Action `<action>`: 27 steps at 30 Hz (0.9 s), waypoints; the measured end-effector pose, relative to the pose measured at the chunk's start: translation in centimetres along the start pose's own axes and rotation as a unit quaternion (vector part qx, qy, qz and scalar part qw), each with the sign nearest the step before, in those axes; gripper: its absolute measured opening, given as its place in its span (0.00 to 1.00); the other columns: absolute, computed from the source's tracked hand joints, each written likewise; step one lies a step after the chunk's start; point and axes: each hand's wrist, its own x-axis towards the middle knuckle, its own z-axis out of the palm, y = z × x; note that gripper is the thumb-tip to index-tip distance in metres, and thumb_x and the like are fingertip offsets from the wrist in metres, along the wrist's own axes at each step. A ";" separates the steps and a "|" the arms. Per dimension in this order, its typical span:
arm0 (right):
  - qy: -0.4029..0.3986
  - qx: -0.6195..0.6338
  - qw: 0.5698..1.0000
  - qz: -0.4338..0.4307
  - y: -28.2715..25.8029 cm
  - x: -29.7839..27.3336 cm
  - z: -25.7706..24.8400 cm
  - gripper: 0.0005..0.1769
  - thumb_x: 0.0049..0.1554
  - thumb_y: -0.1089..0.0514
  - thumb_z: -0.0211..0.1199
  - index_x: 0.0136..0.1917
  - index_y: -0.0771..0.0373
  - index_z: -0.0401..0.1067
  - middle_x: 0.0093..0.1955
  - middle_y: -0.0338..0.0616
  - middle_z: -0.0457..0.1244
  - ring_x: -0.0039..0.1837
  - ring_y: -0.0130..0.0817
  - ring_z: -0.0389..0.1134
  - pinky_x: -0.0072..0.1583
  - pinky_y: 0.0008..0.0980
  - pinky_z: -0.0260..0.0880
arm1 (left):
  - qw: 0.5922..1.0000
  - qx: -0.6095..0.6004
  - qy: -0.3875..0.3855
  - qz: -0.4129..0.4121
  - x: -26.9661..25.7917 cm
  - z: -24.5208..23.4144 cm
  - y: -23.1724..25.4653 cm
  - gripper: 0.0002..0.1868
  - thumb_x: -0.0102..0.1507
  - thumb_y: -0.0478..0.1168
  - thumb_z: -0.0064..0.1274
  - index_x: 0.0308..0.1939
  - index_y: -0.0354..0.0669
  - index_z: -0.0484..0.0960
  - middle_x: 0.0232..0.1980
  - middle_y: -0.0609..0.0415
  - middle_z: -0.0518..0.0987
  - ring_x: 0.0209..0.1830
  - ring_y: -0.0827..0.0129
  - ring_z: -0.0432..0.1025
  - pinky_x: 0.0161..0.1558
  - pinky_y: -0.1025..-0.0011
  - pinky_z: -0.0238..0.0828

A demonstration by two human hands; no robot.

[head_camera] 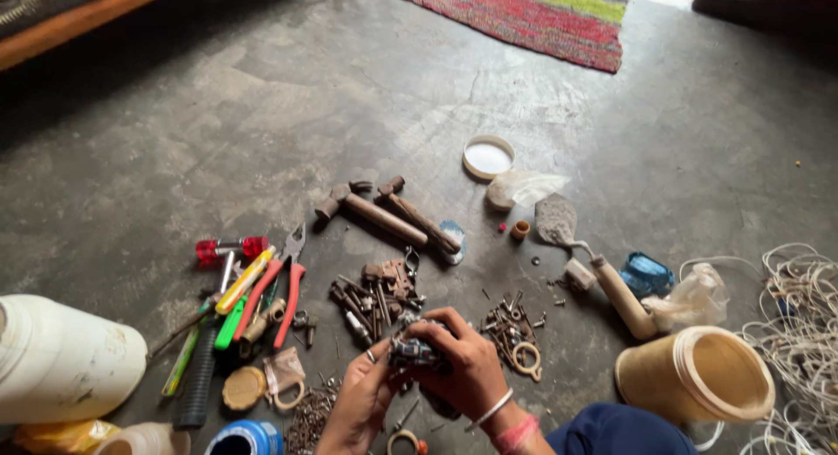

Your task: The person sits on the floor and uses a patterned cloth to wipe and clean various small metal parts, including screws, nuts, and washers, scattered on the concrete floor. They pick up individual items, rub them with the cloth, and place them back down.

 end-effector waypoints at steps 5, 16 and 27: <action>0.006 0.129 0.992 0.011 -0.1 0.1 0.2 0.24 0.43 0.61 0.76 0.54 0.58 0.74 0.55 0.42 0.67 0.55 0.40 0.75 0.54 0.33 0.76 | 1.000 0.001 -0.021 -0.009 -0.6 1.1 1.1 0.25 0.63 0.38 0.56 0.65 0.35 0.77 0.53 0.54 0.84 0.51 0.73 0.77 0.57 0.72 0.73; -0.004 0.361 0.911 0.200 3.6 -1.0 2.7 0.15 0.50 0.67 0.66 0.52 0.65 0.73 0.46 0.36 0.69 0.50 0.23 0.70 0.53 0.25 0.72 | 0.968 0.218 0.017 0.120 0.7 1.2 -0.3 0.36 0.60 0.29 0.58 0.72 0.45 0.67 0.55 0.52 0.81 0.53 0.70 0.77 0.56 0.69 0.77; 0.052 0.489 0.816 0.303 3.9 -0.7 3.1 0.15 0.54 0.58 0.68 0.55 0.62 0.74 0.46 0.34 0.69 0.48 0.23 0.69 0.50 0.27 0.72 | 0.914 0.352 0.079 0.183 -0.9 3.8 1.5 0.28 0.62 0.26 0.55 0.65 0.46 0.74 0.56 0.52 0.83 0.52 0.68 0.81 0.53 0.70 0.83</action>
